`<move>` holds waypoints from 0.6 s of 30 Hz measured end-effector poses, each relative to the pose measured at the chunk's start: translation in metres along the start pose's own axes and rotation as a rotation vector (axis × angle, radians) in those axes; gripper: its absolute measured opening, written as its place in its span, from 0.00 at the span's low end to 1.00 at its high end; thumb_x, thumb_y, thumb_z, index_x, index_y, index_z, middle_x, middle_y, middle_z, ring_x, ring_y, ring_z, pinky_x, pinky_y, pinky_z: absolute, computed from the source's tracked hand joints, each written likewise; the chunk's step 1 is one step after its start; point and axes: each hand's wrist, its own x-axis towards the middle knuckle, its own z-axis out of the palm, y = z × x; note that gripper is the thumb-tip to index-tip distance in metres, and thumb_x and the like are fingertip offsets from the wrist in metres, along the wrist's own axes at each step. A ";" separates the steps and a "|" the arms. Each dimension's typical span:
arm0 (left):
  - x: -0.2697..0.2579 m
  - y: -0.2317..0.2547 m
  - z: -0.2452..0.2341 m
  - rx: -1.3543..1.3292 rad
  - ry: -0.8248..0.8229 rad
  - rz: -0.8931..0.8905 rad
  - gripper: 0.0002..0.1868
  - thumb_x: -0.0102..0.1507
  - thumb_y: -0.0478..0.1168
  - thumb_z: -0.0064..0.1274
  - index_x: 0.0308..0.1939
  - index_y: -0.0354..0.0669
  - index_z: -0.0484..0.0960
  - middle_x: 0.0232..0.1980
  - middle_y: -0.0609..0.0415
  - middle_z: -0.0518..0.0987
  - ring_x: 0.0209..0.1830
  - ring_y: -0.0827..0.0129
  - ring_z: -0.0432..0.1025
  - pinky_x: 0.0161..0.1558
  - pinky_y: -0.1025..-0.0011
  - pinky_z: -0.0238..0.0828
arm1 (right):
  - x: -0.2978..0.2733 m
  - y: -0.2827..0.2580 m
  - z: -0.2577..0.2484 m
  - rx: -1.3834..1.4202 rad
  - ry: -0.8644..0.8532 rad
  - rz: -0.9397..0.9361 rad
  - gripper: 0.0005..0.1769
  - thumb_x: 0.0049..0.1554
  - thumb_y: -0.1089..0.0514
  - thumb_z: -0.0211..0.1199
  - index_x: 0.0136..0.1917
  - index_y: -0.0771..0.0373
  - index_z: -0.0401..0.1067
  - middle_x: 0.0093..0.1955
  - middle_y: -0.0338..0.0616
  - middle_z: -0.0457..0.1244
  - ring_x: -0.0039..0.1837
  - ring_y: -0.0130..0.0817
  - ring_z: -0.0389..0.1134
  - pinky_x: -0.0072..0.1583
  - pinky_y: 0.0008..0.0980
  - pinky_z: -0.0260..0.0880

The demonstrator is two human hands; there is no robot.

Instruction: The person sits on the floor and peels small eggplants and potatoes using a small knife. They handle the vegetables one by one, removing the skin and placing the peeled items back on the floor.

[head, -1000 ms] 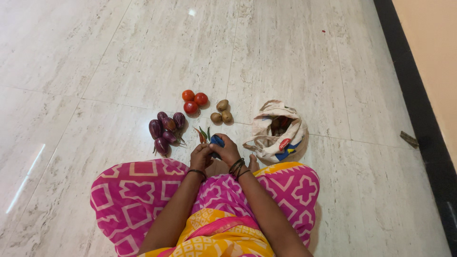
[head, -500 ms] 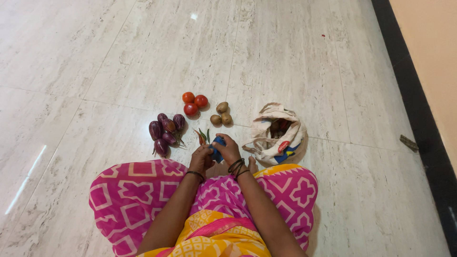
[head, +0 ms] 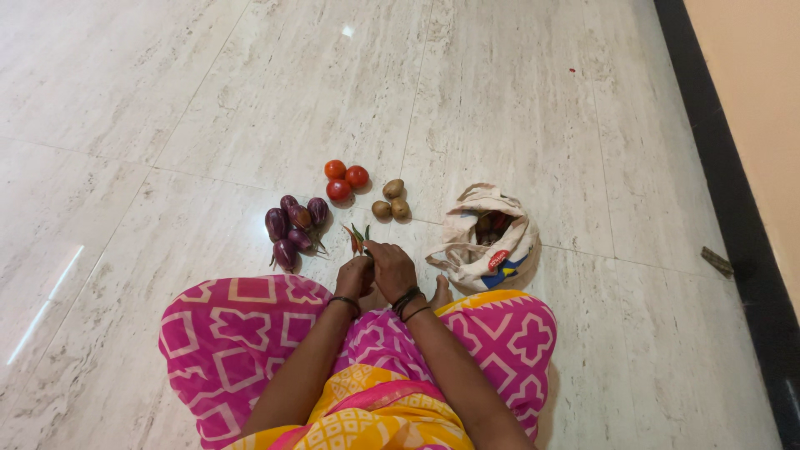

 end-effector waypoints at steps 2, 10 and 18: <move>0.004 0.003 -0.002 -0.170 -0.089 -0.043 0.14 0.63 0.53 0.53 0.28 0.54 0.75 0.21 0.64 0.67 0.14 0.74 0.58 0.17 0.73 0.54 | -0.001 -0.003 0.002 0.068 -0.018 -0.011 0.21 0.57 0.65 0.60 0.65 0.58 0.71 0.55 0.48 0.69 0.58 0.49 0.69 0.60 0.44 0.69; -0.025 0.025 0.016 0.509 -0.112 0.110 0.13 0.65 0.47 0.48 0.49 0.46 0.77 0.34 0.59 0.76 0.31 0.69 0.72 0.36 0.67 0.75 | -0.003 0.036 0.026 0.505 -0.035 0.399 0.29 0.51 0.67 0.64 0.67 0.59 0.69 0.52 0.48 0.71 0.54 0.40 0.74 0.51 0.35 0.77; -0.015 0.007 0.003 -0.144 -0.416 0.147 0.42 0.55 0.26 0.53 0.72 0.51 0.59 0.53 0.47 0.71 0.46 0.64 0.72 0.50 0.69 0.74 | 0.008 0.039 0.011 0.506 0.181 0.445 0.25 0.54 0.68 0.60 0.65 0.61 0.70 0.50 0.48 0.72 0.51 0.40 0.75 0.54 0.35 0.75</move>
